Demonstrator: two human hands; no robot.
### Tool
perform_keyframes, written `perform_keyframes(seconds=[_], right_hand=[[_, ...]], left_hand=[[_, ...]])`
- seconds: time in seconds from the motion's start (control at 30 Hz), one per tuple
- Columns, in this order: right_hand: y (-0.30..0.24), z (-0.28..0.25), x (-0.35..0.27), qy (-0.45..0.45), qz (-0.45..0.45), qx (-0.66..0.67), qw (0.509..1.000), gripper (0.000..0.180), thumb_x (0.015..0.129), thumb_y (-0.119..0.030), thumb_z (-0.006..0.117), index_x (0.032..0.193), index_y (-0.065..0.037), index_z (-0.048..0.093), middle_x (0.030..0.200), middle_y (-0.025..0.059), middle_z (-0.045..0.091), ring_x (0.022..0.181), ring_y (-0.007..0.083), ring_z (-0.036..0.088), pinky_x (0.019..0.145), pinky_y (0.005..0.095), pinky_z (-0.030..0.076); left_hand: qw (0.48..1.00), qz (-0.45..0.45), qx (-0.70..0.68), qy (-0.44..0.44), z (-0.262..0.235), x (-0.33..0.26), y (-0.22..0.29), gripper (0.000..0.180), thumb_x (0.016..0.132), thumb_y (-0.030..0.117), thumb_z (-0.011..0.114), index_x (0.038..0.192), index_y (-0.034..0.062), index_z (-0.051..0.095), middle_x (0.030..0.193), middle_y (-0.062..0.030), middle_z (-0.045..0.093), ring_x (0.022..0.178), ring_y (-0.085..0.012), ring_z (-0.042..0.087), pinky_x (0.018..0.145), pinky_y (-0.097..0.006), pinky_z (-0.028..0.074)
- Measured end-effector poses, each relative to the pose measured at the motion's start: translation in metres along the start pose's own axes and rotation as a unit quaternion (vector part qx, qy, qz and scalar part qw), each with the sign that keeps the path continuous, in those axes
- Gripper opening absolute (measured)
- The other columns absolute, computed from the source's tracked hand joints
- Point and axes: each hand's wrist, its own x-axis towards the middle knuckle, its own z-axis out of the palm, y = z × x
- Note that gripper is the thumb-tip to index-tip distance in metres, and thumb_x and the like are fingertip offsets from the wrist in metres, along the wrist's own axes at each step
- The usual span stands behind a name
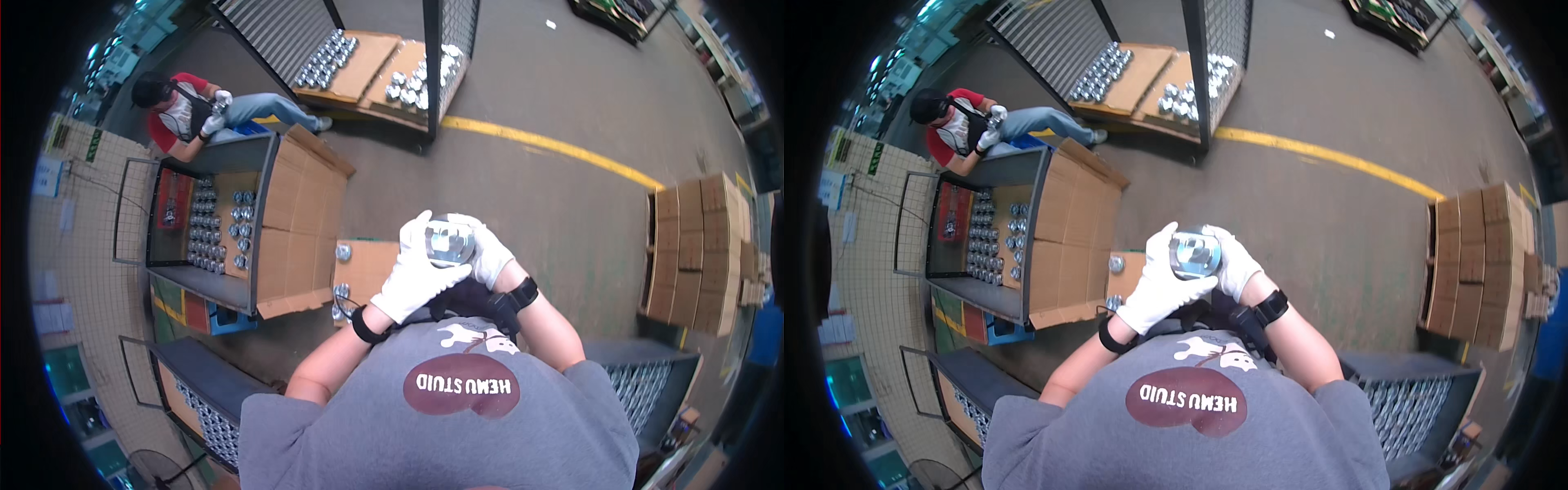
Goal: Inspecting and sorting engine pistons from one bin into organized rows on a pallet.
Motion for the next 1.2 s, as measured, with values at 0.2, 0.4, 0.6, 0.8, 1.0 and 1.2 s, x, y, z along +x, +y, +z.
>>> perform_keyframes(seconds=[0.2, 0.4, 0.6, 0.8, 1.0, 1.2], right_hand=[[-0.061, 0.023, 0.059, -0.056, 0.032, -0.190, 0.980, 0.033, 0.099, -0.041, 0.052, 0.100, -0.009, 0.061, 0.083, 0.0059, 0.067, 0.063, 0.0193, 0.066, 0.044, 0.0283, 0.053], [-0.132, 0.039, 0.118, -0.142, 0.014, -0.249, 0.958, 0.027, 0.096, -0.026, 0.059, 0.115, -0.008, 0.061, 0.103, 0.0012, 0.064, 0.097, 0.0130, 0.060, 0.086, 0.0321, 0.048], [-0.294, 0.079, 0.171, -0.017, -0.165, -0.230, 0.959, 0.037, 0.094, -0.026, 0.061, 0.127, -0.010, 0.058, 0.118, 0.0034, 0.060, 0.108, 0.0186, 0.057, 0.095, 0.0394, 0.045], [-0.428, 0.189, 0.197, -0.014, -0.432, -0.325, 0.841, 0.049, 0.103, -0.026, 0.039, 0.145, -0.001, 0.037, 0.149, 0.0140, 0.041, 0.133, 0.0252, 0.045, 0.109, 0.0434, 0.038], [-0.434, 0.326, 0.259, 0.341, -0.403, -0.350, 0.774, 0.047, 0.103, -0.029, 0.046, 0.143, -0.004, 0.043, 0.143, 0.0150, 0.050, 0.125, 0.0266, 0.055, 0.103, 0.0349, 0.044], [-0.432, 0.336, 0.232, 0.512, -0.180, -0.715, 0.440, 0.091, 0.083, -0.066, 0.061, 0.152, -0.016, 0.030, 0.152, 0.0247, 0.032, 0.136, 0.0425, 0.036, 0.112, 0.0548, 0.029]], left_hand=[[0.994, -0.066, 0.018, 0.091, 0.023, 0.076, -0.027, 0.100, 0.066, 0.034, 0.087, 0.142, 0.0030, 0.031, 0.139, -0.0217, 0.034, 0.128, -0.0361, 0.040, 0.106, -0.043, 0.039], [0.962, -0.229, -0.084, 0.120, -0.007, 0.158, -0.069, 0.084, 0.066, 0.033, 0.087, 0.132, 0.0046, 0.043, 0.128, -0.0180, 0.046, 0.119, -0.0284, 0.050, 0.100, -0.040, 0.045], [0.930, -0.296, -0.146, 0.160, -0.094, 0.262, -0.177, 0.072, 0.060, 0.024, 0.091, 0.117, -0.0011, 0.054, 0.105, -0.0087, 0.065, 0.093, -0.0154, 0.063, 0.079, -0.032, 0.055], [0.895, -0.405, 0.079, 0.170, -0.124, 0.432, -0.413, 0.071, 0.059, 0.033, 0.087, 0.115, 0.0018, 0.056, 0.106, -0.0151, 0.065, 0.098, -0.0246, 0.064, 0.084, -0.036, 0.053], [0.898, -0.420, 0.110, 0.063, -0.142, 0.637, -0.504, 0.089, 0.058, 0.032, 0.083, 0.133, 0.0054, 0.042, 0.132, -0.0231, 0.043, 0.121, -0.0392, 0.047, 0.101, -0.043, 0.045], [0.954, -0.263, 0.140, 0.019, -0.075, 0.835, -0.582, 0.073, 0.073, 0.021, 0.074, 0.135, 0.0029, 0.040, 0.130, -0.0215, 0.044, 0.118, -0.0431, 0.047, 0.103, -0.047, 0.041]])
